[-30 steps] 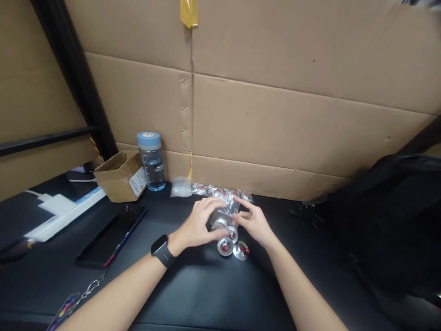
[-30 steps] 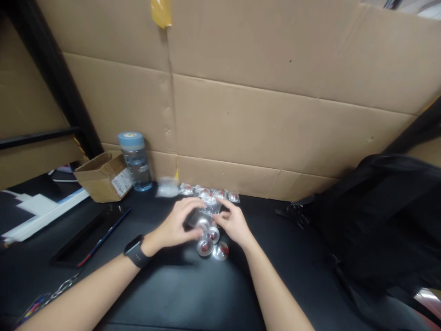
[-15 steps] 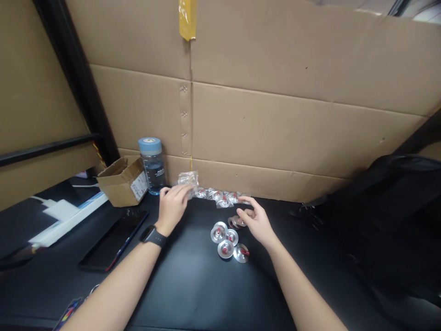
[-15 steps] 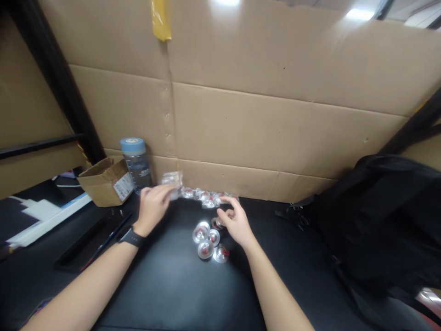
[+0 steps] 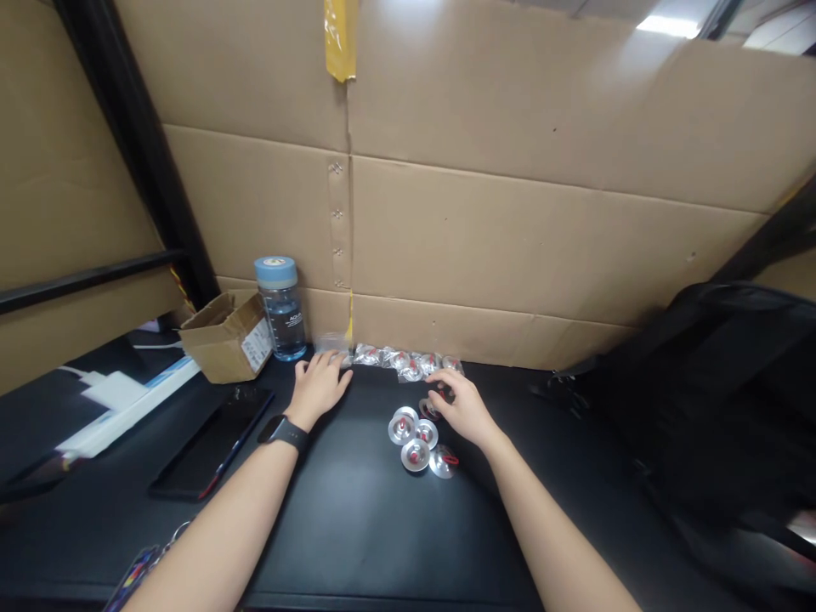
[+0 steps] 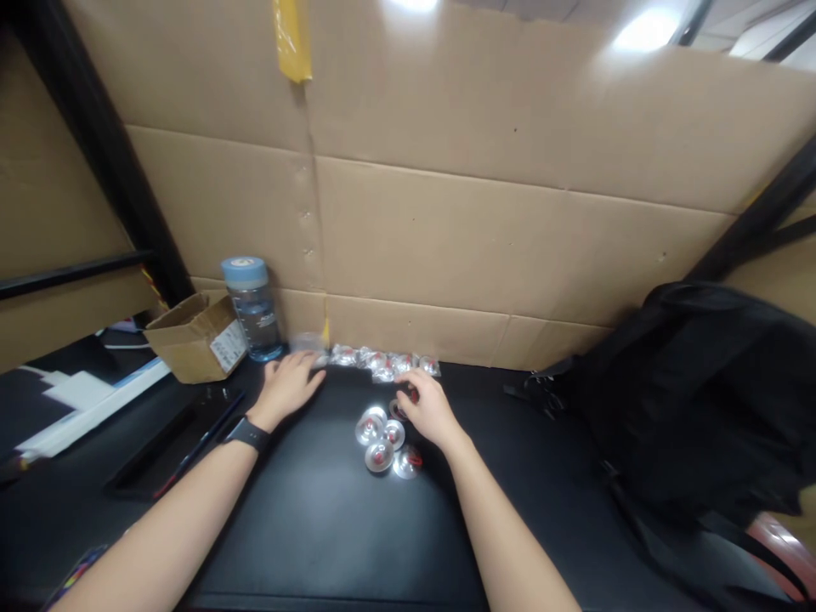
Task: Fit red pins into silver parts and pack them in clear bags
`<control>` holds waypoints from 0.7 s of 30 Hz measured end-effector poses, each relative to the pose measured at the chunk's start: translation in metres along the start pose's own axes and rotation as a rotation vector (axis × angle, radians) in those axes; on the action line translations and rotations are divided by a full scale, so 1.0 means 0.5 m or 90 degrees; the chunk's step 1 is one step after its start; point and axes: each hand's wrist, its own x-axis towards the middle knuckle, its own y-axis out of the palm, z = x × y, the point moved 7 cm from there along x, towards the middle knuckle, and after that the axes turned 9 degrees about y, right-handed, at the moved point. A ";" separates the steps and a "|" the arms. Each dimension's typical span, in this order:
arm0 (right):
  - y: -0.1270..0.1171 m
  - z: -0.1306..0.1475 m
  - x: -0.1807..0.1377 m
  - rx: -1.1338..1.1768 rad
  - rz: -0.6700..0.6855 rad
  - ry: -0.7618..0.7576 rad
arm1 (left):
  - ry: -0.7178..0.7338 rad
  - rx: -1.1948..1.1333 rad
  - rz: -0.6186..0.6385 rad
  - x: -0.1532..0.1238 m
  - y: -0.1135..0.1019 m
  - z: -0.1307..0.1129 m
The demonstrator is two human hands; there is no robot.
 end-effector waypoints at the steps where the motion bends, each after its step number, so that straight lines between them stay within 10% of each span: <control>1: 0.006 0.000 0.010 -0.049 0.007 -0.009 | -0.001 0.003 -0.004 0.001 -0.005 -0.003; 9: 0.097 0.001 0.114 -0.466 0.186 0.044 | 0.066 -0.004 -0.061 -0.003 -0.046 -0.067; 21: 0.077 0.045 0.128 -0.345 0.162 -0.009 | 0.044 -0.410 -0.093 -0.003 -0.017 -0.114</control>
